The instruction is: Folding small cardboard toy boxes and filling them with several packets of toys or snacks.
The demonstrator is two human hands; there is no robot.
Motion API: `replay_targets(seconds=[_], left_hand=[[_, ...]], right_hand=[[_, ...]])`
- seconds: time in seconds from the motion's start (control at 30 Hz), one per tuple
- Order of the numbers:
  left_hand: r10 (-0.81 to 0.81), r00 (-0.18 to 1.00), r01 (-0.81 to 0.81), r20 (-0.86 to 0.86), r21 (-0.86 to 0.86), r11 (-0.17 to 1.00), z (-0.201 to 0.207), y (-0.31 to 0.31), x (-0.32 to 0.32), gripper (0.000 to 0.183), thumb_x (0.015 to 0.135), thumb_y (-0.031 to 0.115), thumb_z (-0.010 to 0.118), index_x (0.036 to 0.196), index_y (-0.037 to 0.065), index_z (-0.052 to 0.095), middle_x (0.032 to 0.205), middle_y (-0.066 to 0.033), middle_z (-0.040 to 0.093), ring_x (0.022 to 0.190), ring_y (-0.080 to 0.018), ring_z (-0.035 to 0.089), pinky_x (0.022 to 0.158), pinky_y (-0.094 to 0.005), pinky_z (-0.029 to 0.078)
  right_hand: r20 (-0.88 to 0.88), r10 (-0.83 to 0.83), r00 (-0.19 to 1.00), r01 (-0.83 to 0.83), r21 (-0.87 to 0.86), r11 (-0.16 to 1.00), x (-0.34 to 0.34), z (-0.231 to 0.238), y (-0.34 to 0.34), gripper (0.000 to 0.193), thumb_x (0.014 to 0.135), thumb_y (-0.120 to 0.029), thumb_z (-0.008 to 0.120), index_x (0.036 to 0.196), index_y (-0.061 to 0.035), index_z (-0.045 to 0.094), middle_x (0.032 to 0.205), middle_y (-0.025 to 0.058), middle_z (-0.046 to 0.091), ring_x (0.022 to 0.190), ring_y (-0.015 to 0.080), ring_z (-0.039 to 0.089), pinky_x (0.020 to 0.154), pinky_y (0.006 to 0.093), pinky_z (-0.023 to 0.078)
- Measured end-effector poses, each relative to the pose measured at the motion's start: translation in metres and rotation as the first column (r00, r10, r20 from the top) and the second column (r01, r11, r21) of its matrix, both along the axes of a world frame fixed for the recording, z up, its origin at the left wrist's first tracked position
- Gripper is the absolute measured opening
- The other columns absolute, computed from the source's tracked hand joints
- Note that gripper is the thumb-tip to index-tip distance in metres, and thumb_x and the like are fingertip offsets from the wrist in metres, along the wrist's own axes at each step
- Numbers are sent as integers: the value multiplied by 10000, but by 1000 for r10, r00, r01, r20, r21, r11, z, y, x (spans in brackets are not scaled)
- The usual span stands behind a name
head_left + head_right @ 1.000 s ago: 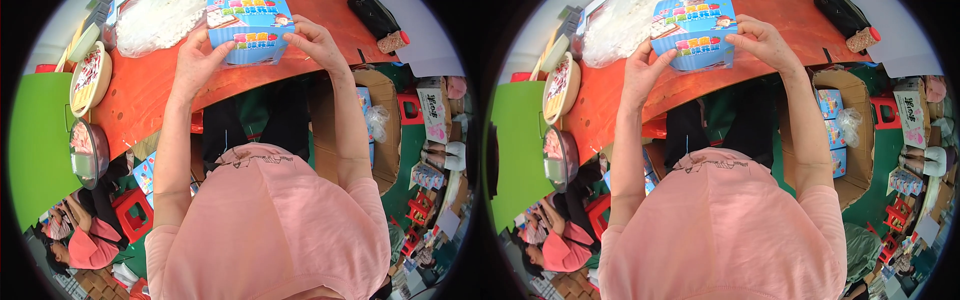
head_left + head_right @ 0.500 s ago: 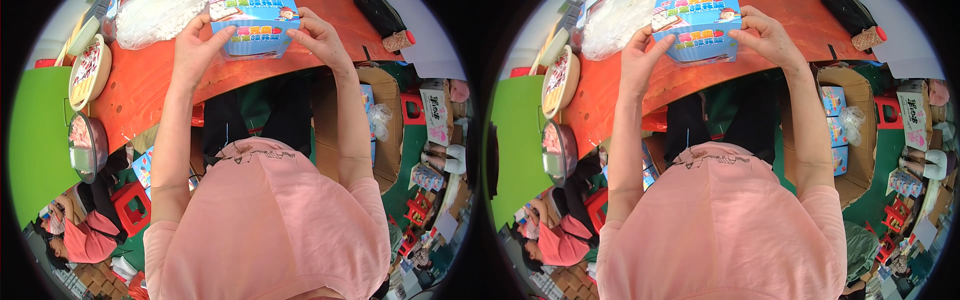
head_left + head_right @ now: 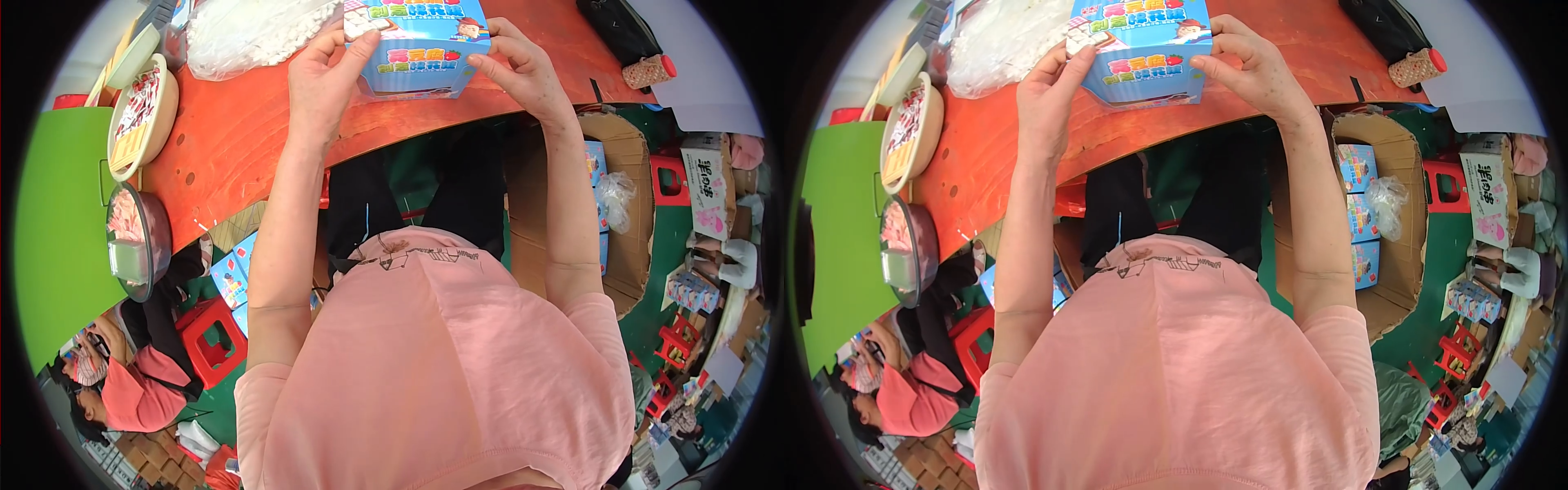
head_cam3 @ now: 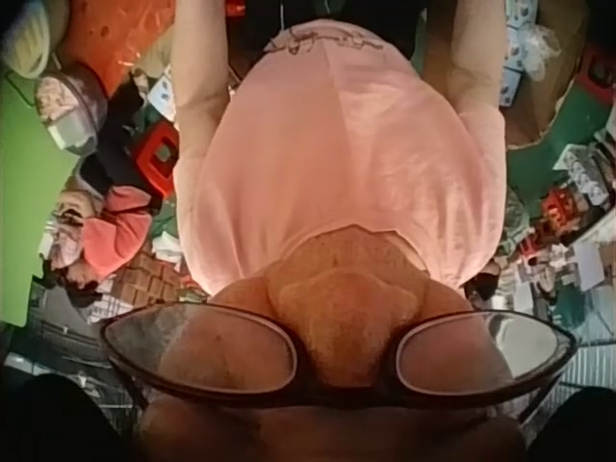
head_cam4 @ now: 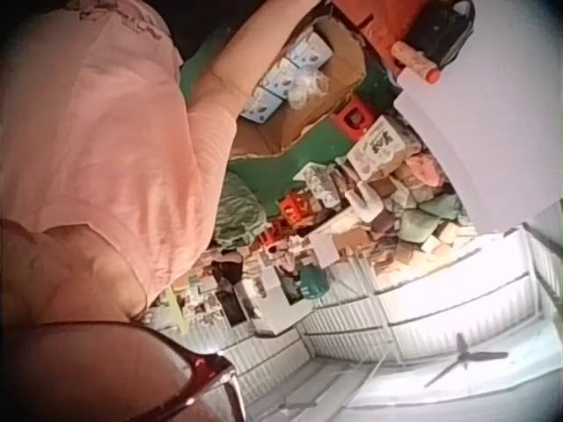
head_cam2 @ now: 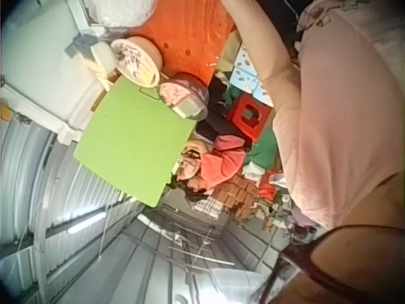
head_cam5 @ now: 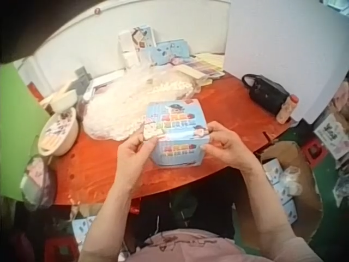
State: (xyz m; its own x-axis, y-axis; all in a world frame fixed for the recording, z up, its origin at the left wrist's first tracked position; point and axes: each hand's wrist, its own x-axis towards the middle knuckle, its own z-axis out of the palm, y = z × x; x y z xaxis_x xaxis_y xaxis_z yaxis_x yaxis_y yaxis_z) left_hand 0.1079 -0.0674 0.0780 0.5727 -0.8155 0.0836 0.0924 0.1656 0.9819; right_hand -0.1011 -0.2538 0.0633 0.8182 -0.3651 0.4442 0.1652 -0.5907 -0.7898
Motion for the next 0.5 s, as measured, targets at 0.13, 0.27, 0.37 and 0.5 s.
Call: replay_targets(seconds=[0.13,0.27,0.37,0.5], left_hand=[[50,999,-48,18,-83,995,-11,-4,2,180,916,189,789,902,20,730,1242,-34,688,1072,-91,615,913,-263,490],[21,998,-15,59,-99,995,-12,-4,7,210,923,181,780,810,17,711,1289,-39,665,1081,-102,616,923,-266,484],[82,993,-70,89,-124,990,-10,-5,1,203,923,139,773,782,60,651,1338,-62,635,1186,-125,578,1075,-330,407],[95,988,-83,122,-102,991,-16,-5,5,158,930,142,767,849,35,683,1396,-77,580,1241,-140,548,1072,-326,419]], right_hand=[[25,-17,1000,15,62,998,0,-3,7,117,957,-80,699,1036,5,717,1180,35,635,1114,146,579,958,294,445],[49,-105,993,91,232,968,1,-7,9,133,977,-105,682,1020,16,717,1177,34,645,1087,125,586,950,280,444],[81,-188,979,161,262,951,5,-6,20,143,966,-124,704,996,15,718,1174,33,650,1051,116,601,911,272,471],[93,-259,961,212,349,913,8,-7,35,125,973,-84,691,1034,23,711,1256,43,612,1107,132,609,973,286,487]])
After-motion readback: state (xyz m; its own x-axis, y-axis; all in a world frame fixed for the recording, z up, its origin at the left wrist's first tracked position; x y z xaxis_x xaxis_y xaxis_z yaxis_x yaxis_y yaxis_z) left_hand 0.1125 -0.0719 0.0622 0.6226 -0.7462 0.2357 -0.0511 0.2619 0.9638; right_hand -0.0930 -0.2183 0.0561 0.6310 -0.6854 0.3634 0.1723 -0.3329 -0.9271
